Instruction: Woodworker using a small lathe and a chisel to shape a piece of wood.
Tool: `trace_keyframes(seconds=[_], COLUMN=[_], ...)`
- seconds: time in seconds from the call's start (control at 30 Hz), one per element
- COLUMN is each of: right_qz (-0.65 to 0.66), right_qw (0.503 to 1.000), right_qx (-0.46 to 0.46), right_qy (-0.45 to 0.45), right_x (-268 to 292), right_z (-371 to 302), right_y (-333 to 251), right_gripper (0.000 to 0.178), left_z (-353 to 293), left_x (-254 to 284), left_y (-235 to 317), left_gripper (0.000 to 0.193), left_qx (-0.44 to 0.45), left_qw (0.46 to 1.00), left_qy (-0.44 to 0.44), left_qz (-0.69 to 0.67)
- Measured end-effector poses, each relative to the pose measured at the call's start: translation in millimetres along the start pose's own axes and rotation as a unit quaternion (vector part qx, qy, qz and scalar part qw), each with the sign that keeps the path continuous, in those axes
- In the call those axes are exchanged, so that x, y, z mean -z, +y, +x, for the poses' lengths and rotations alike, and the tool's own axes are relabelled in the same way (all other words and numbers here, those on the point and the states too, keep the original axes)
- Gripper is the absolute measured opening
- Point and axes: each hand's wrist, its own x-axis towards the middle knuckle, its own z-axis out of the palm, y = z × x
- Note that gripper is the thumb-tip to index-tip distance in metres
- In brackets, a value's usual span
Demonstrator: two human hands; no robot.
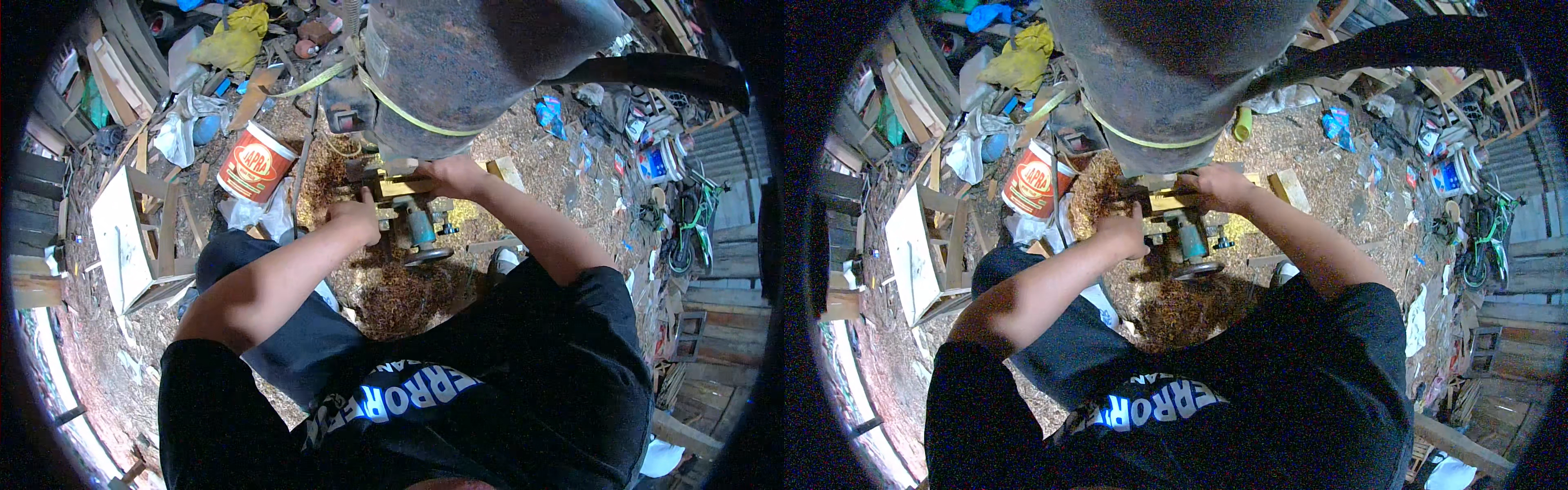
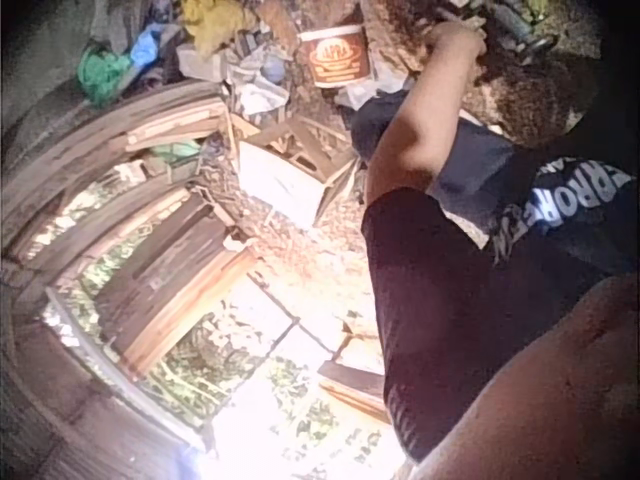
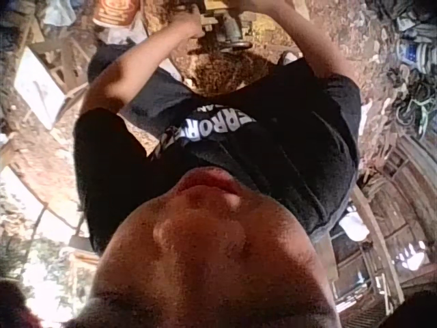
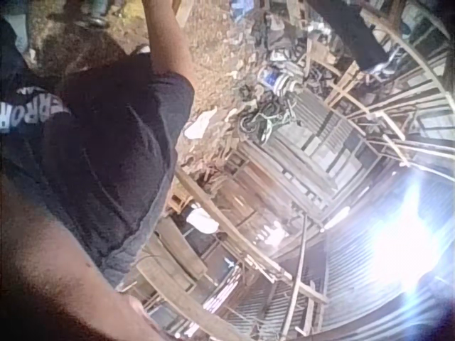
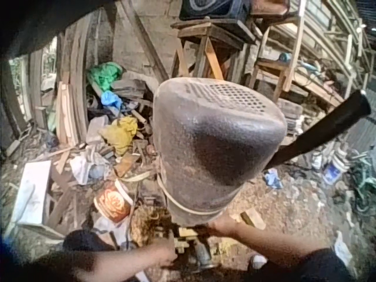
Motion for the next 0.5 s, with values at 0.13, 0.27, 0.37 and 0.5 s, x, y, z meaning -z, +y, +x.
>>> trace_keyframes(seconds=[0.13, 0.27, 0.37, 0.5], right_qz=[0.055, 0.005, -0.012, -0.01], right_qw=[0.998, 0.99, 0.992, 0.987], right_qx=[0.013, 0.086, 0.08, 0.101], right_qy=[0.021, 0.112, 0.099, 0.122], right_x=[-15.9, -32.7, -32.4, -34.6], right_z=[1.8, 5.2, 5.0, 5.5], right_y=[13.0, 26.6, 28.0, 31.5], right_gripper=[0.052, 0.052, 0.053, 0.052], left_z=[-6.4, -10.8, -7.6, -9.9], left_x=[9.0, 11.6, 10.5, 13.6], left_y=[0.2, 5.7, 5.0, 4.9], left_gripper=[0.118, 0.116, 0.116, 0.117], left_qx=[-0.061, -0.075, -0.072, -0.072], left_qw=[0.996, 0.992, 0.991, 0.994], left_qy=[0.005, 0.019, 0.019, 0.006], left_qz=[-0.07, -0.104, -0.11, -0.088])
